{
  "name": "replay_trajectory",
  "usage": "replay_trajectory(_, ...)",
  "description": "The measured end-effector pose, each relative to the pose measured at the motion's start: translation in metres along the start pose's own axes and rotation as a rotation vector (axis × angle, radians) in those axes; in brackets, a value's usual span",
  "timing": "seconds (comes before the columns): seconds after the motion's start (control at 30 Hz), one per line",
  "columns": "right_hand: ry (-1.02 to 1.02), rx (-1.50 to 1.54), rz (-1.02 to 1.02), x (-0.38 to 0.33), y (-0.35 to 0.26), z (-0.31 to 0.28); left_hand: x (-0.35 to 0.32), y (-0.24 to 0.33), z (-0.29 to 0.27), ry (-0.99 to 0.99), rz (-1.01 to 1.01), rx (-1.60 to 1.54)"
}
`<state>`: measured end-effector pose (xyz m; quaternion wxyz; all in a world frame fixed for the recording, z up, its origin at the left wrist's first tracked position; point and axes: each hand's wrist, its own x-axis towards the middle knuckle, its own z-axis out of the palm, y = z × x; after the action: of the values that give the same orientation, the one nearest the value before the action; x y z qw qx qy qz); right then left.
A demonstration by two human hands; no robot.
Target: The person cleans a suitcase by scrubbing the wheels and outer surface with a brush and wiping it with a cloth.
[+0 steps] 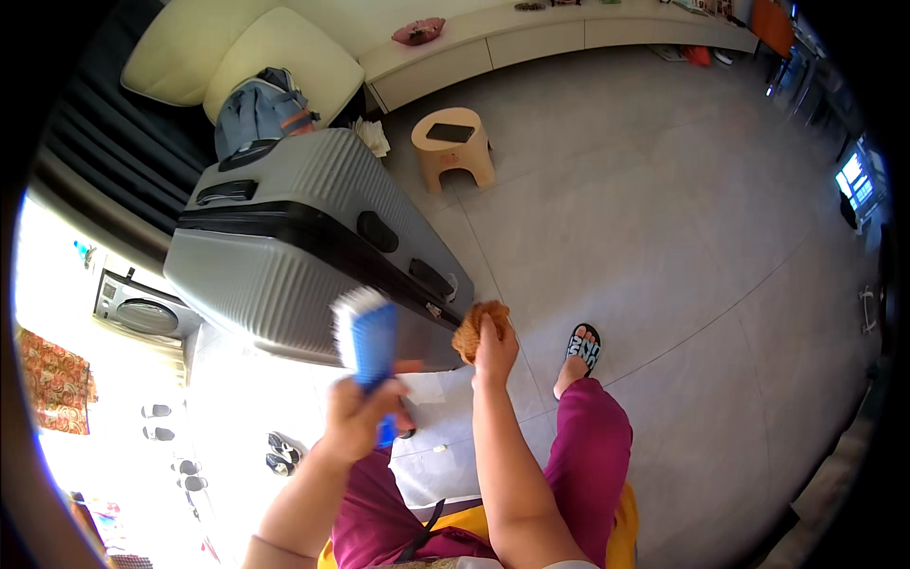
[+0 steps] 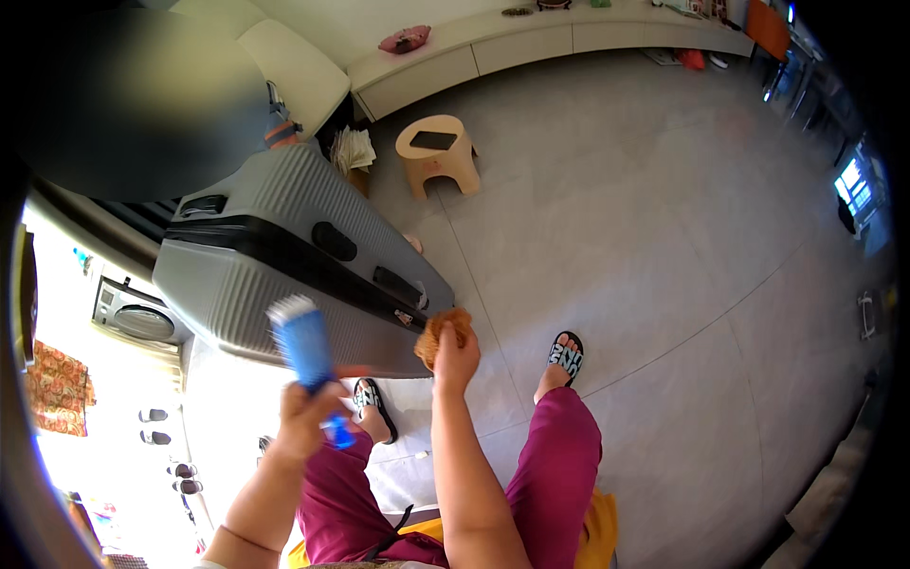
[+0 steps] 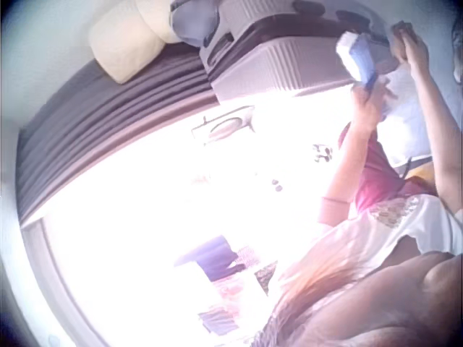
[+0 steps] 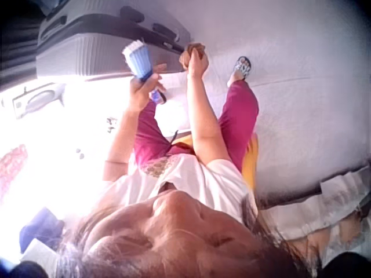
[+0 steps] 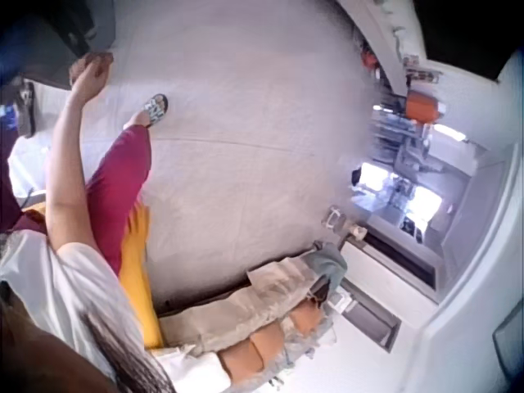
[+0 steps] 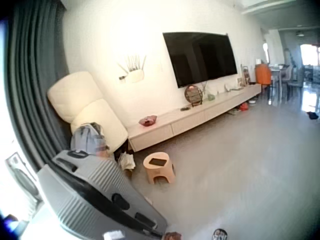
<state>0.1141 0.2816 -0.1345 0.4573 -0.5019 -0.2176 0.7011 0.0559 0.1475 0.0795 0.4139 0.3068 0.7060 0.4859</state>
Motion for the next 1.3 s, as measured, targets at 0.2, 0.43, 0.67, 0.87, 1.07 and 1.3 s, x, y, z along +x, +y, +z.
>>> replay_trajectory(0.2, -0.405, -0.243, -0.655, -0.105, -0.085, 0.082, -0.006, 0.088, -0.081, 0.652, 0.414, 0.856)
replay_trajectory(0.43, -0.333, -0.537, -0.289, -0.097, 0.021, 0.046, 0.025, 0.082, -0.072, 0.559, 0.544, 1.037)
replay_trajectory(0.67, -0.293, -0.458, -0.331, -0.078, 0.015, 0.030, 0.000, 0.059, -0.103, 0.577, 0.455, 0.628)
replay_trajectory(0.87, -0.386, -0.708, -0.977, -0.031, -0.057, 0.101, -0.008, 0.066, -0.093, 0.540, 0.490, 0.706)
replay_trajectory(1.07, -0.405, -0.703, -0.960, -0.042, -0.028, 0.099, -0.017, 0.043, -0.116, 0.614, 0.431, 0.646)
replay_trajectory(1.3, -0.130, -0.758, -0.789, -0.003, -0.049, 0.113, -0.004, 0.068, -0.097, 0.527, 0.421, 0.629)
